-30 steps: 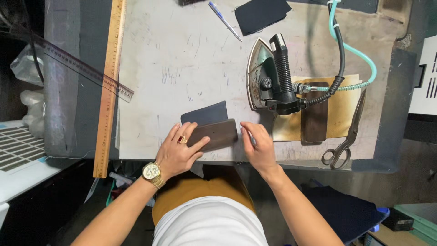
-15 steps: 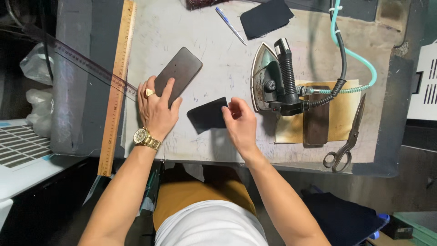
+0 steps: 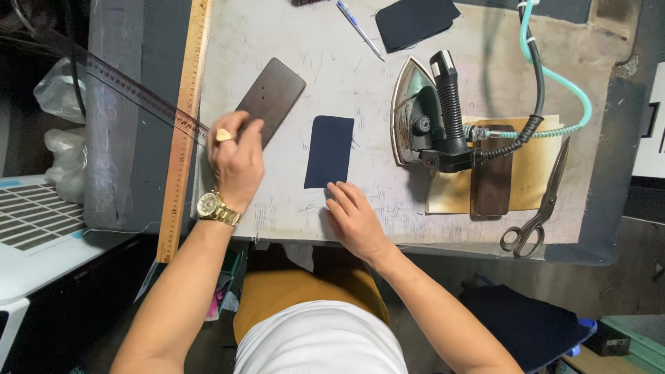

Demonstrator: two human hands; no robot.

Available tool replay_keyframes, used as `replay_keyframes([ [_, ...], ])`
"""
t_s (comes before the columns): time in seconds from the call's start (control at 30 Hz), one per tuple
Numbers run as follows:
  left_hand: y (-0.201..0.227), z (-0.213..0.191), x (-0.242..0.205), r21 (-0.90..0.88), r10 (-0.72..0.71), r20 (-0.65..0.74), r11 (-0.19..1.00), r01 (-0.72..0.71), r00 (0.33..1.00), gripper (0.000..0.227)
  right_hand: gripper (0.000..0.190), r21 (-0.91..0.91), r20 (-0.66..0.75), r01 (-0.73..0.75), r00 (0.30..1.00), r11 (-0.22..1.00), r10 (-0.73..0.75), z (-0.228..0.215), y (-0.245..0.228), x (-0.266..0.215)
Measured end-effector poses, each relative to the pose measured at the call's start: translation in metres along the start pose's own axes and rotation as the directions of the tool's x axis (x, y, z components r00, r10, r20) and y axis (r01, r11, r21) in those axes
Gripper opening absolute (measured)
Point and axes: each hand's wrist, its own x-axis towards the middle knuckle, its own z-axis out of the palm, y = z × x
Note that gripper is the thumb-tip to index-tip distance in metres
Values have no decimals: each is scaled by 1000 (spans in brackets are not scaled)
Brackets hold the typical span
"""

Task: The person cuts a piece of dark fabric with shears, irons a separate piece of fabric, and then marks a line on a fabric piece using a ruler and tailor's chalk.

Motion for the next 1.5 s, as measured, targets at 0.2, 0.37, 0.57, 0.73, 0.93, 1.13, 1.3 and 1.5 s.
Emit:
replay_keyframes([
  [0.2,39,39,23,0,297,127,954,-300,946,21,25,-44,-63,-58,996,997,56,2,-2,3],
  [0.37,50,78,31,93,449,341,858,-505,826,26,20,-109,-37,-83,996,991,80,22,0,-16],
  [0.57,64,69,54,52,366,408,905,-422,836,30,20,-63,-56,-144,989,988,140,13,-7,-11],
  [0.73,66,75,46,26,344,424,920,-391,838,27,19,-74,-71,-149,987,986,144,20,-8,-17],
  [0.93,72,96,69,3,49,691,997,-71,722,21,16,-85,-93,-152,985,985,144,23,-9,-18],
  [1.13,69,106,100,-86,9,856,988,125,517,17,17,-69,-85,-160,984,985,154,23,-12,-20],
  [1.3,61,103,100,-113,28,828,987,118,560,14,18,-62,-97,-187,979,980,180,30,-14,-23],
  [1.5,65,90,78,-159,60,694,985,71,718,12,17,-17,-110,-230,968,973,226,32,-16,-24],
])
